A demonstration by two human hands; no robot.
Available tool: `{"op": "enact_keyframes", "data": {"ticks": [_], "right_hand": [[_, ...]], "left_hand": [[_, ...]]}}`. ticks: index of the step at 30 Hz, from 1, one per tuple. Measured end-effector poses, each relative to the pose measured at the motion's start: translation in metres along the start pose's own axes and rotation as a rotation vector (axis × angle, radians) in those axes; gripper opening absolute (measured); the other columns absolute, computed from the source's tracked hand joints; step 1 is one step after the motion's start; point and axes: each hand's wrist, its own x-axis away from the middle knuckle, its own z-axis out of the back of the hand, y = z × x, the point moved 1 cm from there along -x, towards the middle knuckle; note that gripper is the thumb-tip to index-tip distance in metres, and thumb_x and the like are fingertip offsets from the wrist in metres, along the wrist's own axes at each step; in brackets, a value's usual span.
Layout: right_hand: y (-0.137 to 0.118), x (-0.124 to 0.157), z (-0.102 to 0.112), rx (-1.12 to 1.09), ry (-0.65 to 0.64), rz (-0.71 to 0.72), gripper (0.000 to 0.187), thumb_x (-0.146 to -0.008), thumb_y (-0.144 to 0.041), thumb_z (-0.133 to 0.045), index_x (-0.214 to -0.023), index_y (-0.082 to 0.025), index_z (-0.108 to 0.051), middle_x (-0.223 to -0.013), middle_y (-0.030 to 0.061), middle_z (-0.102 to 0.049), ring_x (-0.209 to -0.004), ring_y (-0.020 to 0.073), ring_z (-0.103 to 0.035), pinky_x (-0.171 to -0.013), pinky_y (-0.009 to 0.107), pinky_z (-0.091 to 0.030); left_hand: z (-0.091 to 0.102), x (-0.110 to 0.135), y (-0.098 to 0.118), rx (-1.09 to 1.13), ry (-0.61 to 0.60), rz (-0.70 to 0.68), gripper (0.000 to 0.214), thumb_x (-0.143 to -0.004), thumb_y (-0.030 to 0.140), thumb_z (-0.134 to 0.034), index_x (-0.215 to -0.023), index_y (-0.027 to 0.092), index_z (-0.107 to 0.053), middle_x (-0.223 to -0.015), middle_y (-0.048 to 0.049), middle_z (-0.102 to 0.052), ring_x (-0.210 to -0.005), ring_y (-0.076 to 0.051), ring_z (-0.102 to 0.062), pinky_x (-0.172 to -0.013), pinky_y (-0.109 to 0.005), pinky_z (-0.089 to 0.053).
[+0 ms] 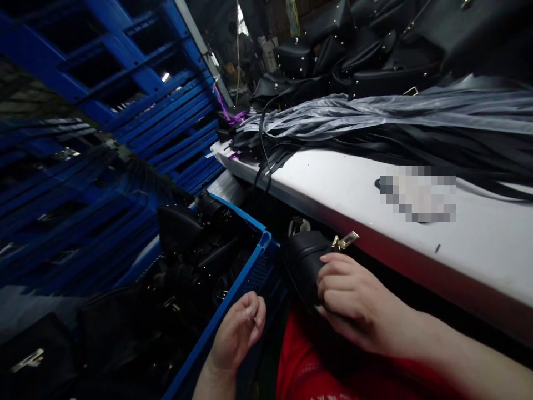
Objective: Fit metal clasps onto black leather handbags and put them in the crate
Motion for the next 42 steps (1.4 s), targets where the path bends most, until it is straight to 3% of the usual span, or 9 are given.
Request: {"op": "enact_keyframes", "data": {"ticks": [4, 8, 13, 16, 20, 24, 28, 34, 42], "right_hand": [[-0.003, 0.012, -0.007, 0.172, -0.194, 0.084, 0.02, -0.093, -0.014, -0.052, -0.074, -0.021, -0.052, -0.078, -0.003, -0.064, -0.088, 0.0151, -0.058, -0.117, 0.04, -0.023], [0.002, 0.026, -0.012, 0.303, -0.201, 0.083, 0.017, -0.094, -0.016, -0.054, -0.078, -0.021, -0.056, -0.083, -0.0018, -0.066, -0.092, 0.0166, -0.061, -0.12, 0.039, -0.02], [-0.014, 0.028, -0.013, 0.393, -0.217, 0.12, 0.016, -0.093, -0.017, -0.053, -0.079, -0.02, -0.06, -0.086, 0.0, -0.069, -0.096, 0.0187, -0.062, -0.122, 0.038, -0.018], [-0.019, 0.026, -0.014, 0.435, -0.259, 0.162, 0.015, -0.093, -0.017, -0.053, -0.081, -0.019, -0.062, -0.096, 0.002, -0.071, -0.098, 0.0198, -0.062, -0.122, 0.039, -0.02], [-0.01, 0.029, -0.003, 0.457, -0.294, 0.145, 0.018, -0.094, -0.016, -0.049, -0.082, -0.019, -0.063, -0.095, 0.0035, -0.071, -0.097, 0.019, -0.063, -0.119, 0.037, -0.027], [0.015, 0.035, 0.022, 0.481, -0.301, -0.081, 0.021, -0.097, -0.026, -0.052, -0.079, -0.02, -0.061, -0.092, 0.0046, -0.07, -0.095, 0.0195, -0.064, -0.112, 0.04, -0.036], [0.046, 0.029, 0.036, 0.544, -0.322, -0.248, 0.032, -0.096, -0.04, -0.053, -0.074, -0.018, -0.061, -0.078, 0.0075, -0.067, -0.086, 0.0233, -0.061, -0.098, 0.043, -0.045], [0.088, 0.003, 0.032, 0.525, -0.326, -0.367, 0.029, -0.097, -0.035, -0.049, -0.081, -0.018, -0.067, -0.093, 0.0097, -0.068, -0.104, 0.028, -0.057, -0.102, 0.047, -0.04], [0.063, -0.007, 0.012, 0.422, -0.392, -0.479, 0.029, -0.088, -0.028, -0.046, -0.103, -0.011, -0.065, -0.091, 0.0124, -0.069, -0.094, 0.0289, -0.062, -0.109, 0.047, -0.034]], "left_hand": [[-0.002, -0.011, 0.018, -0.096, 0.078, -0.046, 0.028, -0.08, 0.035, -0.071, -0.077, 0.015, -0.052, -0.068, 0.0017, -0.051, -0.043, -0.003, -0.038, -0.039, -0.016, -0.024], [-0.01, -0.034, 0.03, -0.25, 0.165, -0.093, 0.033, -0.079, 0.035, -0.072, -0.102, 0.013, -0.063, -0.07, 0.0009, -0.052, -0.047, -0.004, -0.039, -0.043, -0.017, -0.027], [-0.021, -0.076, 0.048, -0.774, 0.34, -0.336, 0.026, -0.091, 0.03, -0.05, -0.103, 0.015, -0.068, -0.067, -0.0006, -0.055, -0.055, -0.011, -0.049, -0.051, -0.021, -0.038], [-0.038, -0.101, 0.05, -1.327, 0.237, -0.467, 0.026, -0.087, 0.015, -0.045, -0.096, 0.017, -0.068, -0.091, -0.0066, -0.067, -0.085, -0.019, -0.062, -0.078, -0.03, -0.049], [-0.058, -0.117, 0.043, -1.822, -0.02, -0.243, 0.021, -0.079, 0.012, -0.047, -0.082, 0.018, -0.067, -0.087, -0.0079, -0.07, -0.082, -0.024, -0.066, -0.074, -0.035, -0.05], [-0.064, -0.109, 0.041, -1.839, -0.015, -0.182, 0.023, -0.083, 0.016, -0.043, -0.087, 0.019, -0.066, -0.087, -0.0066, -0.07, -0.082, -0.025, -0.067, -0.072, -0.035, -0.051], [-0.062, -0.107, 0.047, -1.81, 0.15, -0.19, 0.028, -0.086, 0.016, -0.041, -0.1, 0.016, -0.065, -0.095, -0.01, -0.07, -0.09, -0.026, -0.066, -0.08, -0.036, -0.051], [-0.047, -0.133, 0.039, -1.731, 0.233, -0.026, 0.026, -0.084, 0.014, -0.044, -0.094, 0.014, -0.068, -0.087, -0.0113, -0.07, -0.087, -0.029, -0.065, -0.082, -0.04, -0.05], [-0.063, -0.104, 0.024, -1.502, 0.155, -0.324, 0.034, -0.091, 0.015, -0.04, -0.118, 0.011, -0.061, -0.107, -0.0116, -0.065, -0.103, -0.025, -0.06, -0.095, -0.04, -0.047]]}}
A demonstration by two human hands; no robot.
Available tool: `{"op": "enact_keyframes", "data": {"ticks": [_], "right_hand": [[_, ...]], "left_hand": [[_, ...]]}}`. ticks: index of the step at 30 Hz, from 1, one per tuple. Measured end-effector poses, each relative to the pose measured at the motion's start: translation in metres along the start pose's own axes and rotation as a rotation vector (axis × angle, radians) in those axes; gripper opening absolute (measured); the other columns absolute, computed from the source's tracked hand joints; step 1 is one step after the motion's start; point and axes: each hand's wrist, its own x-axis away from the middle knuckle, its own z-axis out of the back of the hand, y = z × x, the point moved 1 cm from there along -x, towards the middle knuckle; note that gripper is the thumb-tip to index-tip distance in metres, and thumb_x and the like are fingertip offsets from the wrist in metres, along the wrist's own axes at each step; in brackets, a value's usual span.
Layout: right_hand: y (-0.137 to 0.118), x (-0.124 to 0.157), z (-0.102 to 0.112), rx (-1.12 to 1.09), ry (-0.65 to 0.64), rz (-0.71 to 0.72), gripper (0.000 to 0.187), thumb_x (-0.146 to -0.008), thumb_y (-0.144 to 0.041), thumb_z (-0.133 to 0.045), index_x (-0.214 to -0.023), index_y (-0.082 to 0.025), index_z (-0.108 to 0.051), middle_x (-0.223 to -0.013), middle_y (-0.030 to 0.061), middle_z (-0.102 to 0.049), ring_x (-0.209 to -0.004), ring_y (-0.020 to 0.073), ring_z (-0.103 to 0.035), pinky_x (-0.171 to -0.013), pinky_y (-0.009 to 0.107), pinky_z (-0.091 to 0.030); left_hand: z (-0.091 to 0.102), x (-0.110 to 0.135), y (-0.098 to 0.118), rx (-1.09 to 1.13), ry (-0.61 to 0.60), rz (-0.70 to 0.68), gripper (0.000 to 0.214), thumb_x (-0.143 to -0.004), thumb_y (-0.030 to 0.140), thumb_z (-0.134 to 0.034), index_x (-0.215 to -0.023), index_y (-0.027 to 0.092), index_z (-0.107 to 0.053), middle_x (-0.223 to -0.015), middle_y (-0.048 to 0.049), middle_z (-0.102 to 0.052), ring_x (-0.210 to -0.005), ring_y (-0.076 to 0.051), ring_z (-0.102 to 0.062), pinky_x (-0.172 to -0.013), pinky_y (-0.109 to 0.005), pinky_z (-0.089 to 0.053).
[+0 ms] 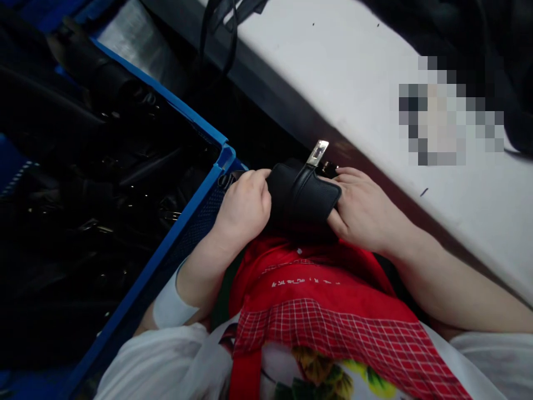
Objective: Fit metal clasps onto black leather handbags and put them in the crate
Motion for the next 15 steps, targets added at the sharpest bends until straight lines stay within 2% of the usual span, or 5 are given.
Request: {"op": "enact_keyframes", "data": {"ticks": [3, 6, 8, 12, 15], "right_hand": [[0.002, -0.006, -0.007, -0.122, 0.107, -0.117, 0.042, -0.083, -0.018, -0.042, -0.121, -0.01, -0.058, -0.107, 0.0123, -0.069, -0.102, 0.0286, -0.062, -0.109, 0.048, -0.033], [0.017, -0.01, -0.013, -0.233, 0.167, -0.167, 0.044, -0.082, -0.015, -0.04, -0.12, -0.013, -0.06, -0.115, 0.0096, -0.067, -0.109, 0.027, -0.06, -0.111, 0.047, -0.033], [0.024, -0.01, -0.013, -0.284, 0.17, -0.158, 0.042, -0.084, -0.016, -0.038, -0.118, -0.015, -0.062, -0.113, 0.008, -0.068, -0.11, 0.0266, -0.059, -0.112, 0.047, -0.032], [0.027, -0.006, -0.006, -0.392, 0.186, -0.148, 0.038, -0.094, -0.027, -0.034, -0.115, -0.017, -0.064, -0.109, 0.0073, -0.069, -0.112, 0.0274, -0.058, -0.107, 0.046, -0.036], [0.024, -0.007, 0.001, -0.411, 0.168, -0.22, 0.045, -0.097, -0.046, -0.038, -0.114, -0.014, -0.065, -0.105, 0.0111, -0.07, -0.107, 0.0299, -0.06, -0.096, 0.043, -0.044]], "left_hand": [[0.003, 0.022, 0.006, 0.211, 0.122, -0.066, 0.036, -0.096, 0.019, -0.04, -0.127, 0.015, -0.058, -0.106, -0.0092, -0.065, -0.102, -0.021, -0.06, -0.095, -0.037, -0.047], [-0.015, 0.047, 0.009, 0.423, -0.246, -0.185, 0.028, -0.096, 0.023, -0.047, -0.114, 0.02, -0.068, -0.096, -0.0071, -0.067, -0.089, -0.019, -0.063, -0.082, -0.03, -0.05], [-0.039, 0.062, 0.008, 0.492, -0.478, -0.162, 0.021, -0.093, 0.023, -0.053, -0.101, 0.019, -0.072, -0.088, -0.0067, -0.068, -0.082, -0.018, -0.063, -0.076, -0.028, -0.05], [-0.082, 0.072, 0.002, 0.557, -0.574, -0.034, 0.015, -0.087, 0.023, -0.063, -0.098, 0.019, -0.073, -0.091, -0.0068, -0.07, -0.081, -0.019, -0.064, -0.078, -0.029, -0.049], [-0.097, 0.067, 0.001, 0.545, -0.611, -0.014, 0.016, -0.083, 0.024, -0.067, -0.097, 0.018, -0.073, -0.092, -0.0069, -0.07, -0.082, -0.019, -0.064, -0.077, -0.029, -0.048]]}}
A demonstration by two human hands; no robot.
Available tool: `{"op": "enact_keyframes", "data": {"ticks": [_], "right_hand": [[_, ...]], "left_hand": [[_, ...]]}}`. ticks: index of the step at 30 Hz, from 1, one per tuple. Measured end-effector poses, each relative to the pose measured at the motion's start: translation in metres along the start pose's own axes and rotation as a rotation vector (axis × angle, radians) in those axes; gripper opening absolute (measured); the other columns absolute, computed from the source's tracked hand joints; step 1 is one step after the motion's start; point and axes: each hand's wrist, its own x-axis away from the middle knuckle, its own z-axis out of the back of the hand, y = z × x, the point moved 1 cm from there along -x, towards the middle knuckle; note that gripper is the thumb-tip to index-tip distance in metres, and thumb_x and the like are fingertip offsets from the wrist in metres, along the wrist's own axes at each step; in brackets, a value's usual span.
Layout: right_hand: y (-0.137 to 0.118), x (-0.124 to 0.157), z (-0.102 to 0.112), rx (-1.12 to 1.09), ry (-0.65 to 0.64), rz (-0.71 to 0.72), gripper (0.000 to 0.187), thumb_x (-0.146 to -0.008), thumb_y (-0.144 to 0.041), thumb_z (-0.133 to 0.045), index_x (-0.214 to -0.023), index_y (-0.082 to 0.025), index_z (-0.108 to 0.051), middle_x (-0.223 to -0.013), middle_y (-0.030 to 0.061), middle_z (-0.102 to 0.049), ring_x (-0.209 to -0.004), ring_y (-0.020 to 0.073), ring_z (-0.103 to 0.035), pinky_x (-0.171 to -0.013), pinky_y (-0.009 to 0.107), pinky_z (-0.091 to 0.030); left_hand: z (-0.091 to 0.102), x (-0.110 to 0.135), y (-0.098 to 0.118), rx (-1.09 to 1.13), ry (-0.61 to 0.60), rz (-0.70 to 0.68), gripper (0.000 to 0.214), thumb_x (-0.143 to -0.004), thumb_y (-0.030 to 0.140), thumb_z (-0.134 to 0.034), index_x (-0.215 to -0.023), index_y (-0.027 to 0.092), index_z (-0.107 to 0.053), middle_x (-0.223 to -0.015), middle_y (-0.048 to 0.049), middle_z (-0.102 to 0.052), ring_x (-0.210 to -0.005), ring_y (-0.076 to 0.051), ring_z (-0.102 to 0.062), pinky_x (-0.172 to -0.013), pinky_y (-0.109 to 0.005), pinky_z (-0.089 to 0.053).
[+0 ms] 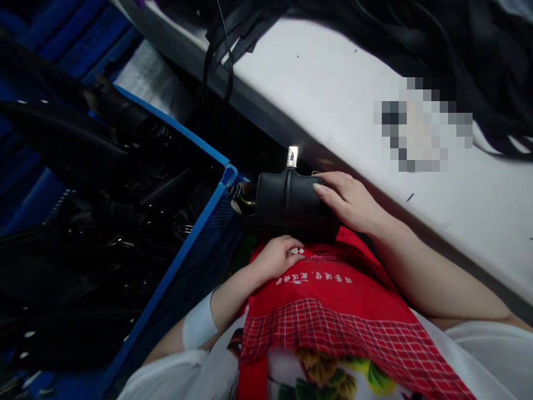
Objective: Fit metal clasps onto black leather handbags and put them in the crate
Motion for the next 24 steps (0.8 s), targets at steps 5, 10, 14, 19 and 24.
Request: {"op": "enact_keyframes", "data": {"ticks": [5, 10, 14, 19, 24], "right_hand": [[-0.005, -0.011, 0.007, 0.05, -0.028, -0.139, 0.048, -0.095, -0.055, -0.044, -0.111, -0.016, -0.067, -0.092, 0.0103, -0.072, -0.089, 0.0267, -0.066, -0.08, 0.035, -0.048], [0.003, -0.026, 0.004, 0.027, 0.008, -0.166, 0.056, -0.082, -0.048, -0.066, -0.133, -0.026, -0.055, -0.071, -0.001, -0.067, -0.062, 0.0192, -0.062, -0.058, 0.029, -0.045], [0.008, -0.036, -0.001, -0.067, -0.056, -0.121, 0.041, -0.08, -0.038, -0.069, -0.119, -0.027, -0.064, -0.075, -0.0019, -0.067, -0.065, 0.017, -0.062, -0.06, 0.027, -0.045], [-0.003, -0.035, 0.01, -0.125, -0.119, -0.109, 0.028, -0.072, -0.024, -0.071, -0.1, -0.02, -0.066, -0.091, 0.0027, -0.07, -0.081, 0.0205, -0.064, -0.072, 0.031, -0.049], [-0.026, -0.026, 0.016, -0.321, -0.173, -0.04, 0.045, -0.069, -0.01, -0.061, -0.113, -0.019, -0.055, -0.099, 0.0039, -0.069, -0.09, 0.0204, -0.065, -0.081, 0.032, -0.05]], "left_hand": [[0.003, -0.008, 0.006, -0.018, -0.048, -0.015, 0.006, -0.083, 0.021, -0.065, -0.079, 0.018, -0.07, -0.08, -0.0043, -0.067, -0.076, -0.018, -0.06, -0.072, -0.028, -0.046], [0.02, 0.002, 0.016, 0.041, 0.067, 0.014, 0.014, -0.087, 0.026, -0.058, -0.08, 0.017, -0.066, -0.08, -0.0046, -0.065, -0.074, -0.017, -0.057, -0.07, -0.028, -0.044], [0.039, 0.015, 0.023, 0.244, 0.069, 0.117, 0.017, -0.088, 0.031, -0.056, -0.081, 0.016, -0.061, -0.067, -0.0009, -0.059, -0.057, -0.012, -0.051, -0.056, -0.024, -0.039], [0.078, 0.033, 0.045, 0.601, 0.133, 0.112, 0.03, -0.09, 0.044, -0.056, -0.082, 0.015, -0.055, -0.063, 0.0004, -0.056, -0.05, -0.009, -0.049, -0.049, -0.02, -0.039], [0.14, 0.029, 0.056, 0.563, 0.512, -0.011, 0.024, -0.089, 0.037, -0.061, -0.098, 0.015, -0.061, -0.073, -0.0016, -0.061, -0.055, -0.01, -0.054, -0.051, -0.021, -0.045]]}}
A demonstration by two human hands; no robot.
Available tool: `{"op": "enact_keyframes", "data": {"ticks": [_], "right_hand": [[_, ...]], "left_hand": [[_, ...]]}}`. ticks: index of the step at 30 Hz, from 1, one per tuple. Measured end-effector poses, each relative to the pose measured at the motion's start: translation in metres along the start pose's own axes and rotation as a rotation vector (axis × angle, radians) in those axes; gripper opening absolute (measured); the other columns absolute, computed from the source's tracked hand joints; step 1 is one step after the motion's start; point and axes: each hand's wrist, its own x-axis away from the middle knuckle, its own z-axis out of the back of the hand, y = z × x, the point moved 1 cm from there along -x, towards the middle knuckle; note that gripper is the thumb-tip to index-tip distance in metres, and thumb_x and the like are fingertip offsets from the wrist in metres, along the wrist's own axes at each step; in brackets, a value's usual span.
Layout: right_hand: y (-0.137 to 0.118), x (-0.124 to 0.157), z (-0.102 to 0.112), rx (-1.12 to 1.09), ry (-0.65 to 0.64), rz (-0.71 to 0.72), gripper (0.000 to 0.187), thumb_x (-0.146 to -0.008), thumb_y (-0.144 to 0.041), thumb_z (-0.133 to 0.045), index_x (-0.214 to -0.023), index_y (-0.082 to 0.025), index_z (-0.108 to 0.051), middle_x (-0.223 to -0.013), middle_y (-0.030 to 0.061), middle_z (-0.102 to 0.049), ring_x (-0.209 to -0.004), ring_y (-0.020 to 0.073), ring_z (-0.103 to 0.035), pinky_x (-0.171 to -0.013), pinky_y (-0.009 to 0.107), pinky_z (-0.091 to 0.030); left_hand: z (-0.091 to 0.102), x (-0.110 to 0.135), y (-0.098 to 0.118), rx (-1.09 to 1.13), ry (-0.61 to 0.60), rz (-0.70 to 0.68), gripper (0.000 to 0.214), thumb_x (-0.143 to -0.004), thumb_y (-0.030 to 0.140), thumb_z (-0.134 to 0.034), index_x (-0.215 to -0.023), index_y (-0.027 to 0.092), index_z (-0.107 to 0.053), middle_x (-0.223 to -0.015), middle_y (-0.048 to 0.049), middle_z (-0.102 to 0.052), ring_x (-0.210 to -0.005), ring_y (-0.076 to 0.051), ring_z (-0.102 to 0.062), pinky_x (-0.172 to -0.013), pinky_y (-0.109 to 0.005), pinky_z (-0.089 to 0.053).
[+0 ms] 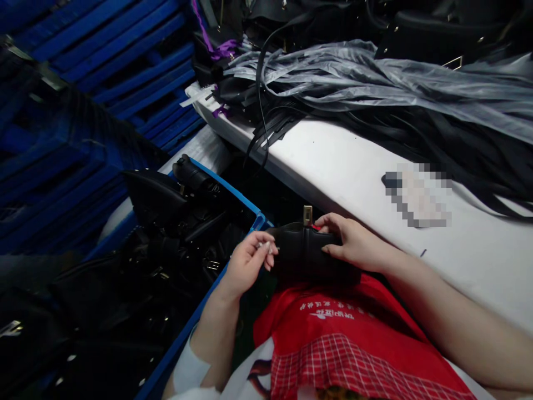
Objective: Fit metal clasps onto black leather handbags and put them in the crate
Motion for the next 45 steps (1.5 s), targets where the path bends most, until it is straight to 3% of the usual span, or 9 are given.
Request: {"op": "enact_keyframes", "data": {"ticks": [4, 7, 11, 15, 20, 30, 35, 41, 45], "right_hand": [[-0.004, 0.008, -0.006, 0.016, 0.02, 0.052, 0.051, -0.066, -0.007, -0.054, -0.115, -0.02, -0.055, -0.105, 0.0046, -0.066, -0.094, 0.0218, -0.063, -0.087, 0.035, -0.048], [-0.003, 0.012, -0.011, 0.031, 0.085, 0.025, 0.042, -0.067, -0.008, -0.053, -0.107, -0.019, -0.058, -0.102, 0.0047, -0.067, -0.092, 0.022, -0.062, -0.085, 0.035, -0.048], [-0.004, 0.017, -0.024, 0.063, 0.18, -0.009, 0.016, -0.086, -0.025, -0.054, -0.097, -0.018, -0.063, -0.094, 0.0065, -0.069, -0.086, 0.0227, -0.063, -0.08, 0.035, -0.048], [0.002, 0.021, -0.038, -0.107, 0.151, -0.069, 0.022, -0.092, -0.033, -0.052, -0.089, -0.019, -0.068, -0.089, 0.0037, -0.072, -0.084, 0.0211, -0.065, -0.077, 0.032, -0.048], [0.02, 0.024, -0.042, -0.291, 0.215, -0.203, 0.026, -0.08, -0.041, -0.067, -0.09, -0.017, -0.066, -0.078, 0.0022, -0.07, -0.071, 0.0181, -0.063, -0.066, 0.029, -0.047], [0.025, 0.022, -0.041, -0.354, 0.241, -0.221, 0.068, -0.073, -0.034, -0.077, -0.131, -0.017, -0.045, -0.072, -0.002, -0.072, -0.07, 0.0188, -0.069, -0.07, 0.029, -0.05], [0.023, 0.02, -0.042, -0.282, 0.222, -0.197, 0.059, -0.075, -0.03, -0.076, -0.126, -0.018, -0.049, -0.074, -0.0026, -0.072, -0.07, 0.0177, -0.069, -0.071, 0.029, -0.051], [0.016, 0.032, -0.024, 0.106, 0.294, -0.049, 0.023, -0.092, -0.03, -0.059, -0.111, -0.018, -0.061, -0.083, 0.0027, -0.073, -0.071, 0.0183, -0.069, -0.068, 0.03, -0.052], [0.016, 0.038, -0.009, 0.334, 0.253, 0.242, 0.017, -0.094, -0.025, -0.057, -0.109, -0.02, -0.065, -0.1, 0.0063, -0.072, -0.089, 0.0198, -0.067, -0.08, 0.032, -0.053]], "left_hand": [[0.003, -0.039, -0.006, -0.166, 0.092, -0.05, 0.024, -0.087, 0.024, -0.053, -0.106, 0.016, -0.065, -0.077, -0.0012, -0.061, -0.058, -0.009, -0.053, -0.053, -0.021, -0.043], [-0.019, -0.054, -0.014, -0.42, -0.002, -0.062, 0.024, -0.087, 0.015, -0.046, -0.093, 0.017, -0.069, -0.079, -0.0024, -0.065, -0.068, -0.013, -0.058, -0.062, -0.024, -0.046], [-0.052, -0.051, -0.015, -0.56, -0.099, -0.108, 0.025, -0.086, 0.01, -0.044, -0.088, 0.018, -0.068, -0.092, -0.0042, -0.07, -0.087, -0.019, -0.064, -0.08, -0.031, -0.049], [-0.059, -0.047, -0.018, -0.419, -0.139, -0.058, 0.024, -0.089, 0.014, -0.047, -0.097, 0.017, -0.069, -0.097, -0.0061, -0.072, -0.092, -0.02, -0.065, -0.086, -0.032, -0.05], [-0.052, -0.049, -0.021, -0.289, -0.117, -0.036, 0.023, -0.091, 0.022, -0.05, -0.101, 0.017, -0.07, -0.099, -0.0081, -0.071, -0.094, -0.021, -0.065, -0.085, -0.032, -0.05], [-0.068, -0.05, -0.011, -0.569, -0.136, -0.213, 0.026, -0.096, 0.027, -0.045, -0.091, 0.017, -0.068, -0.092, -0.006, -0.071, -0.087, -0.02, -0.065, -0.078, -0.03, -0.047], [-0.078, -0.058, -0.004, -0.653, -0.297, -0.269, 0.033, -0.099, 0.03, -0.036, -0.08, 0.017, -0.06, -0.08, -0.0049, -0.065, -0.077, -0.018, -0.059, -0.073, -0.029, -0.043], [-0.083, -0.067, -0.018, -0.262, -0.396, 0.039, 0.04, -0.095, 0.045, -0.039, -0.068, 0.018, -0.047, -0.06, 0.0024, -0.044, -0.055, -0.012, -0.039, -0.054, -0.025, -0.031], [-0.085, -0.068, -0.024, 0.043, -0.524, 0.278, 0.05, -0.084, 0.063, -0.05, -0.065, 0.018, -0.043, -0.055, 0.0063, -0.032, -0.049, -0.008, -0.024, -0.047, -0.024, -0.019]]}}
